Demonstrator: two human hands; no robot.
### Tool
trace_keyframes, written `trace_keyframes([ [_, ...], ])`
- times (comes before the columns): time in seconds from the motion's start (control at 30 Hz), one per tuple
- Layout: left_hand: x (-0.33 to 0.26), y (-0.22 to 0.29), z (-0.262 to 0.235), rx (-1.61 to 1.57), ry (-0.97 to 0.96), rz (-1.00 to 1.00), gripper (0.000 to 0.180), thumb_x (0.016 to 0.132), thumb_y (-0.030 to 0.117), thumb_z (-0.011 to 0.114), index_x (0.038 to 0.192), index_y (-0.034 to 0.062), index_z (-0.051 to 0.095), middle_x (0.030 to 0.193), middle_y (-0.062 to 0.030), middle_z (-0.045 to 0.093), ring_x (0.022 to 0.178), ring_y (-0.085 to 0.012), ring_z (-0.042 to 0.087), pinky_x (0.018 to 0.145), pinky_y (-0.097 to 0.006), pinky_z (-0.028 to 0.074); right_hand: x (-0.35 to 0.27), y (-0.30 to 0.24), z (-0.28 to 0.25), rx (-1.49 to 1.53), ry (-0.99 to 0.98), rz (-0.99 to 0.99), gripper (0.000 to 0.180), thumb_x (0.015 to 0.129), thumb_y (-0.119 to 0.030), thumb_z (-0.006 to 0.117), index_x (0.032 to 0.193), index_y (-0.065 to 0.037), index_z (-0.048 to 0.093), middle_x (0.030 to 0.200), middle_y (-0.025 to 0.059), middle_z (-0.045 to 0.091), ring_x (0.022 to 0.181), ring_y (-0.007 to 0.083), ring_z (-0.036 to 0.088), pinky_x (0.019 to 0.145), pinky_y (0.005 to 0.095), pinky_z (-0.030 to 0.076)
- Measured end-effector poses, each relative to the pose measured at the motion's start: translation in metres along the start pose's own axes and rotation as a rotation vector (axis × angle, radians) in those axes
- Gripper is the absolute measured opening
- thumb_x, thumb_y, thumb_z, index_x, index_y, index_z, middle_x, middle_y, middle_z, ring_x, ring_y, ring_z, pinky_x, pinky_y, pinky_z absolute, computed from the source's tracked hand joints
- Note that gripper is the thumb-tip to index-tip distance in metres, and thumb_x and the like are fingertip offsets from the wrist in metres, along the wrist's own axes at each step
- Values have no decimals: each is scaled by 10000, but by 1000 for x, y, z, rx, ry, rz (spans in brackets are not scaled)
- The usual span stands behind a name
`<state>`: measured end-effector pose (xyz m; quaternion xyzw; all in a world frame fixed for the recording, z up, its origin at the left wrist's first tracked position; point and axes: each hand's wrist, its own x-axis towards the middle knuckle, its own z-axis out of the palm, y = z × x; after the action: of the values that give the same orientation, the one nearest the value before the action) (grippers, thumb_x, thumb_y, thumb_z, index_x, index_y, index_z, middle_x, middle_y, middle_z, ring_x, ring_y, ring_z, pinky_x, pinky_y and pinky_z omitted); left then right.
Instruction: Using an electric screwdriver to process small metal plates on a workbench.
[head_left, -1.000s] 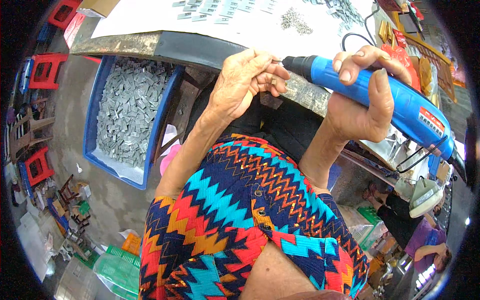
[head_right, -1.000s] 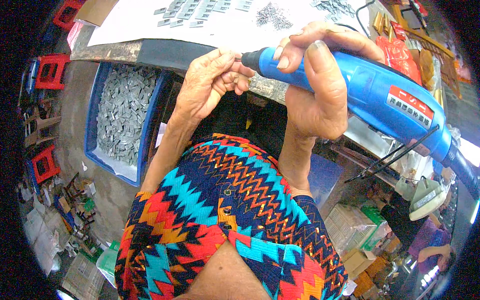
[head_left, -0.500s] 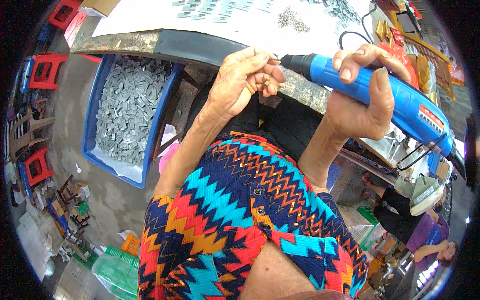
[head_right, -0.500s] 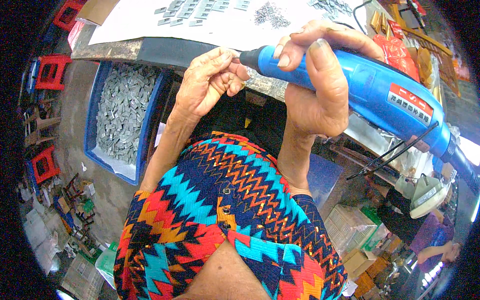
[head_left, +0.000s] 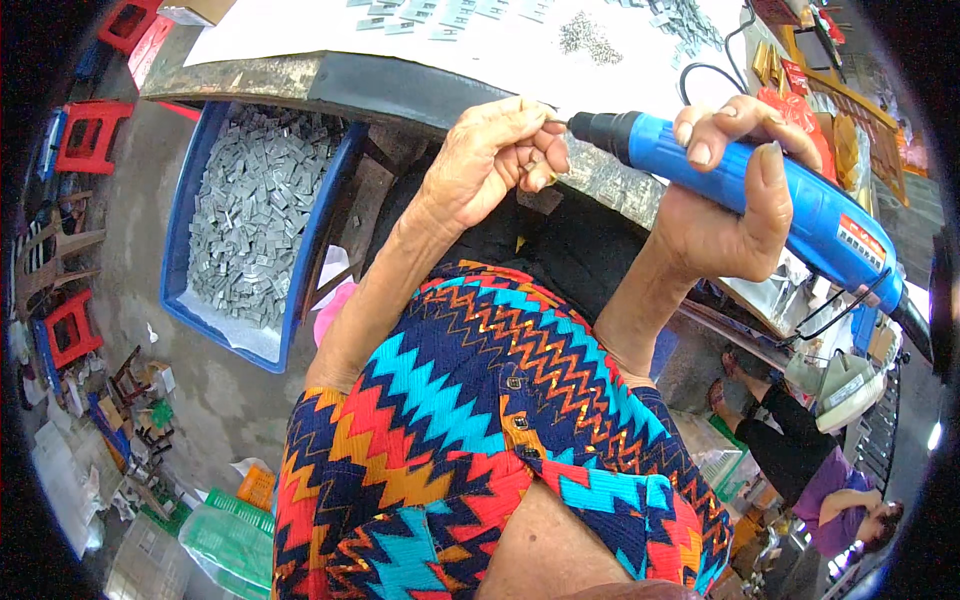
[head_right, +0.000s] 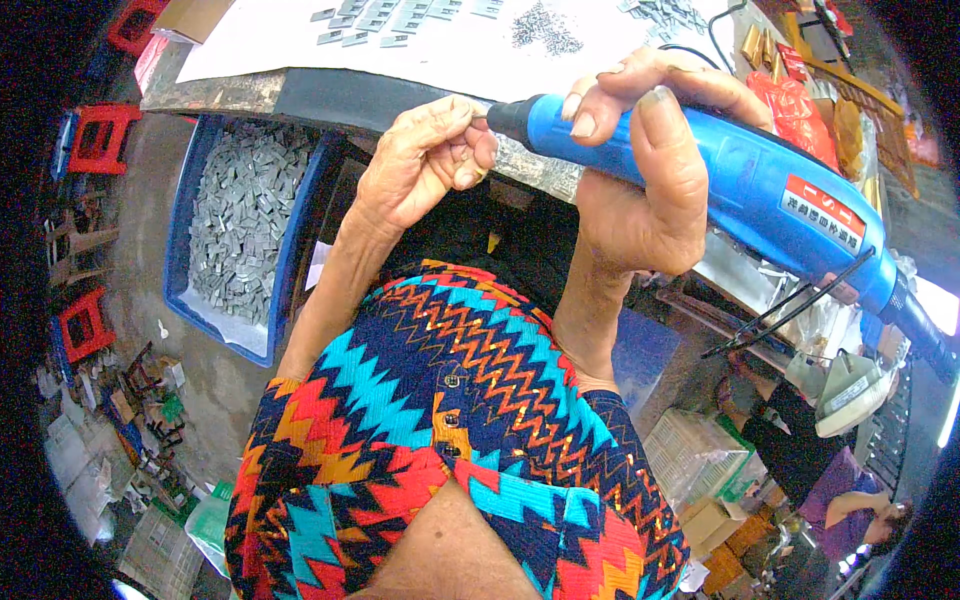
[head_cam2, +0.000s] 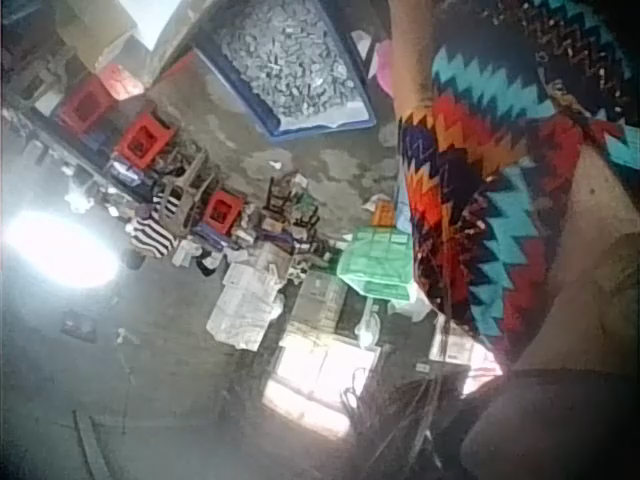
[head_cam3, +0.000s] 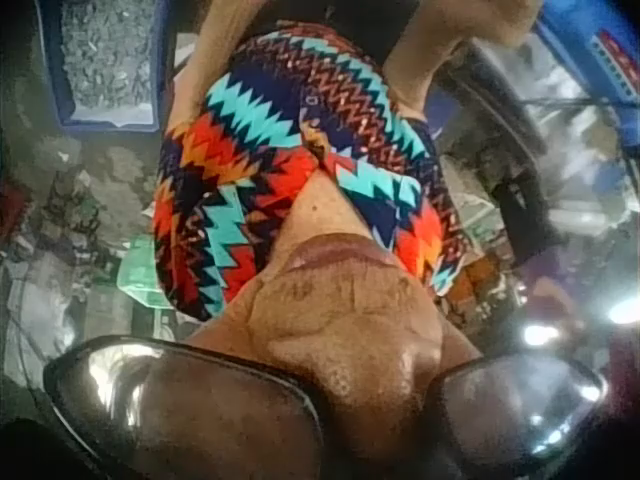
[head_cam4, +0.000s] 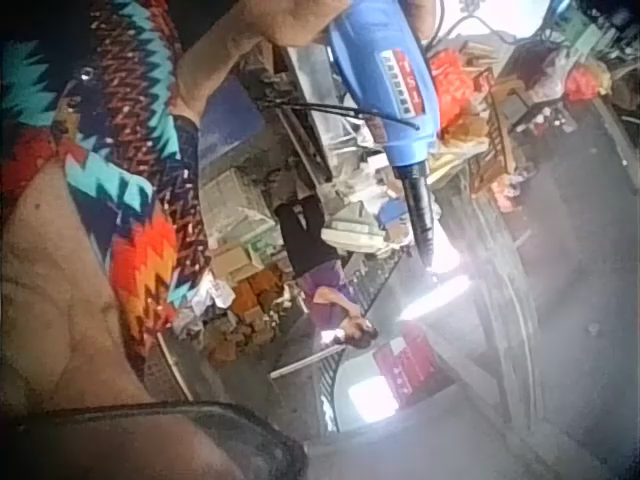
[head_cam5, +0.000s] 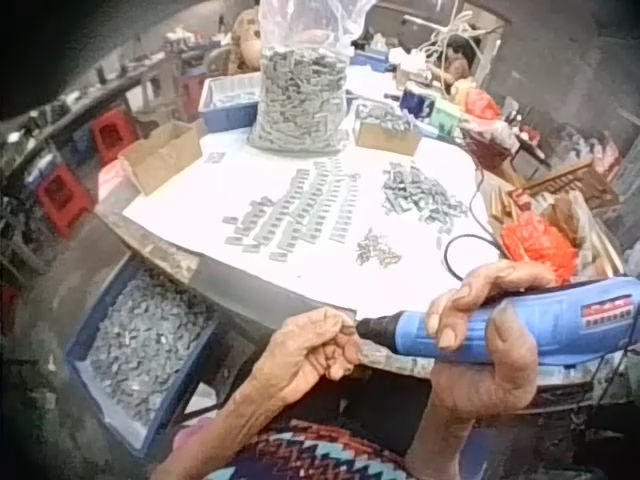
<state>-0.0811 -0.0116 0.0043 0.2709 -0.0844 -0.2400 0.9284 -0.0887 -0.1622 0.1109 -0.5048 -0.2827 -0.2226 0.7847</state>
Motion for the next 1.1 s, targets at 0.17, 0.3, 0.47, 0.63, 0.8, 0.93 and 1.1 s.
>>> trace_keyframes([
  [0.17,-4,2,4,-48,5,-16,237,899,191,453,979,-14,540,759,-167,608,544,-171,556,482,-242,446,-1,-1,3,65,23,-6,274,789,-116,470,1031,-11,547,849,201,553,615,186,483,610,343,372],
  [0.3,-9,6,4,78,52,-28,283,910,220,433,1018,-20,536,767,-169,611,554,-175,568,482,-236,445,0,-5,0,60,31,0,285,787,-122,480,1046,-24,543,846,196,551,612,187,483,615,349,379],
  [0.47,-1,37,10,705,187,90,226,892,189,473,946,-11,565,683,-54,594,506,-49,491,449,-166,358,3,-1,-7,106,132,-53,269,767,-10,479,1034,19,475,820,221,540,563,213,521,563,365,447],
  [0.63,66,52,-4,1670,264,661,142,794,42,495,883,7,600,757,-166,605,733,-294,599,674,-360,462,4,0,-9,97,146,-49,257,763,-4,489,1018,20,471,819,221,539,555,211,518,555,363,447],
  [0.8,105,48,-28,2057,271,670,157,745,25,556,885,61,617,836,-141,570,775,-281,578,704,-377,463,2,2,-15,112,169,-21,248,762,-3,495,1006,27,464,821,227,543,550,212,515,557,365,445],
  [0.93,110,42,-38,2265,226,748,157,735,30,585,880,75,623,800,-100,528,813,-251,542,713,-366,452,1,3,-18,119,201,-14,253,760,-3,498,1009,26,465,821,228,547,546,210,511,560,367,445],
  [1.1,108,39,-40,2264,205,791,141,731,41,601,869,58,617,804,-95,515,803,-242,525,719,-360,439,1,4,-18,130,210,9,256,758,0,496,1011,22,465,816,229,549,549,208,512,564,370,447],
])
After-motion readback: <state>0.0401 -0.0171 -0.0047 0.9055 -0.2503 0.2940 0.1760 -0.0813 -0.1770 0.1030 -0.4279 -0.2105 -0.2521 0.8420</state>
